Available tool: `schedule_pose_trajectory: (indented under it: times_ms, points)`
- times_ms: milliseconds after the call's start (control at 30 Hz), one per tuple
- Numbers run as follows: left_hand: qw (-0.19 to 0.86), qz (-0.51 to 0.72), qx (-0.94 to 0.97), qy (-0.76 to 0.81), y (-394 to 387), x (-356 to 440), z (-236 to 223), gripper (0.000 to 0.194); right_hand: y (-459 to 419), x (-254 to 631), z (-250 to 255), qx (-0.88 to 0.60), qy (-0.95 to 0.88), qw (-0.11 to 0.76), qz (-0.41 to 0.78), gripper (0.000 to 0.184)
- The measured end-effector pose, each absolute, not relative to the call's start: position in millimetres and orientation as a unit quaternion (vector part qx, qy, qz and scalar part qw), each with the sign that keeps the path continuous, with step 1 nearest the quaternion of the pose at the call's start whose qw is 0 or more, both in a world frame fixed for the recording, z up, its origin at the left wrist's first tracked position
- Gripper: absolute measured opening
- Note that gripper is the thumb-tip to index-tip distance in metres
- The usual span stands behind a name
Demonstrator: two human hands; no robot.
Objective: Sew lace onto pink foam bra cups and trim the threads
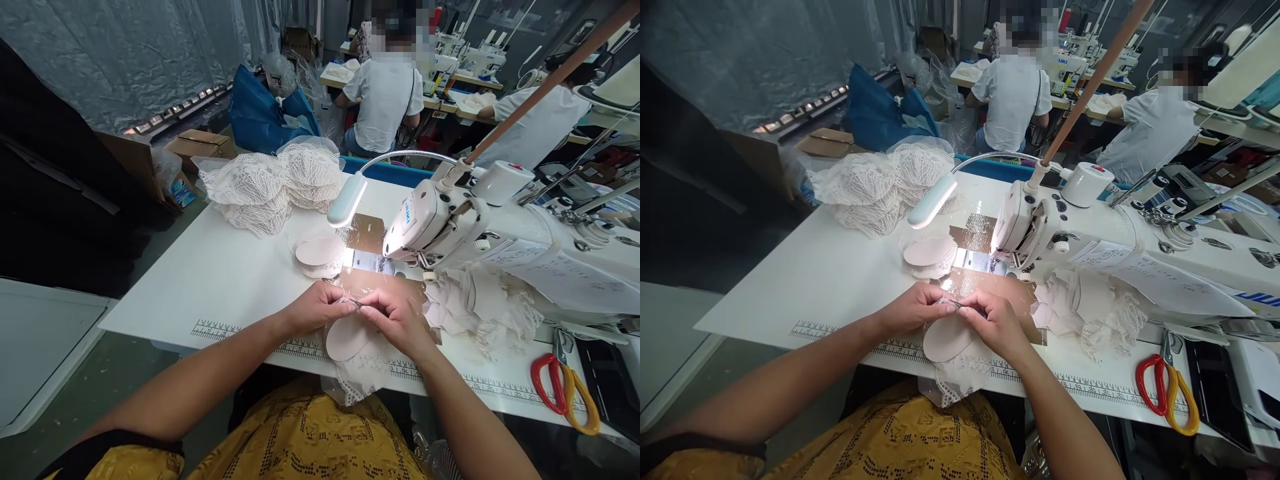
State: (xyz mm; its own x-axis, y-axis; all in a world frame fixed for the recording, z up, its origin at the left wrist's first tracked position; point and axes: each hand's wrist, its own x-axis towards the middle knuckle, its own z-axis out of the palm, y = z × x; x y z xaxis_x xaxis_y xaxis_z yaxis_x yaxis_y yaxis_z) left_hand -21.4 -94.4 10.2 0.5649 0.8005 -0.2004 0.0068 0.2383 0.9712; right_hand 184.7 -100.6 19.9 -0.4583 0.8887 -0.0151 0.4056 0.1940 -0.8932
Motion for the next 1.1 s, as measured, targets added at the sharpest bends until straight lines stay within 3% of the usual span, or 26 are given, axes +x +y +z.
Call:
schedule_pose_trajectory:
  times_ms: [267, 400, 467, 567, 700, 867, 1000, 1100]
  points:
    - [0.601, 0.223, 0.664, 0.384, -93.4, -28.1, 15.1, 0.044, -97.6, 197.3, 15.5, -0.467, -0.662, 0.276, 0.518, 0.030]
    - [0.363, 0.185, 0.787, 0.464, -84.7, -48.2, 42.6, 0.041, -104.0, 200.9, 20.2, -0.520, -0.701, 0.272, 0.405, 0.036]
    - [0.249, 0.206, 0.810, 0.489, -70.3, -56.1, 53.3, 0.036, -109.8, 190.7, 22.3, -0.493, -0.755, 0.269, 0.339, 0.027]
    - [0.189, 0.217, 0.820, 0.495, -36.4, -57.8, 55.4, 0.035, -117.8, 164.5, 20.8, -0.367, -0.854, 0.243, 0.279, 0.018]
    - [0.263, 0.142, 0.789, 0.537, 2.6, -51.0, 41.5, 0.050, -120.1, 152.5, 13.8, -0.309, -0.917, 0.144, 0.209, 0.013]
    - [0.366, 0.134, 0.755, 0.526, -0.5, -55.4, 27.8, 0.025, -112.3, 197.9, 18.3, -0.418, -0.873, 0.079, 0.240, 0.019]
    - [0.536, 0.213, 0.681, 0.452, -18.3, -58.3, 27.3, 0.031, -98.3, 207.1, 25.8, -0.503, -0.763, 0.159, 0.373, 0.013]
    - [0.589, 0.231, 0.646, 0.426, -24.9, -57.2, 30.0, 0.031, -85.5, 186.9, 24.0, -0.527, -0.697, 0.218, 0.434, 0.038]
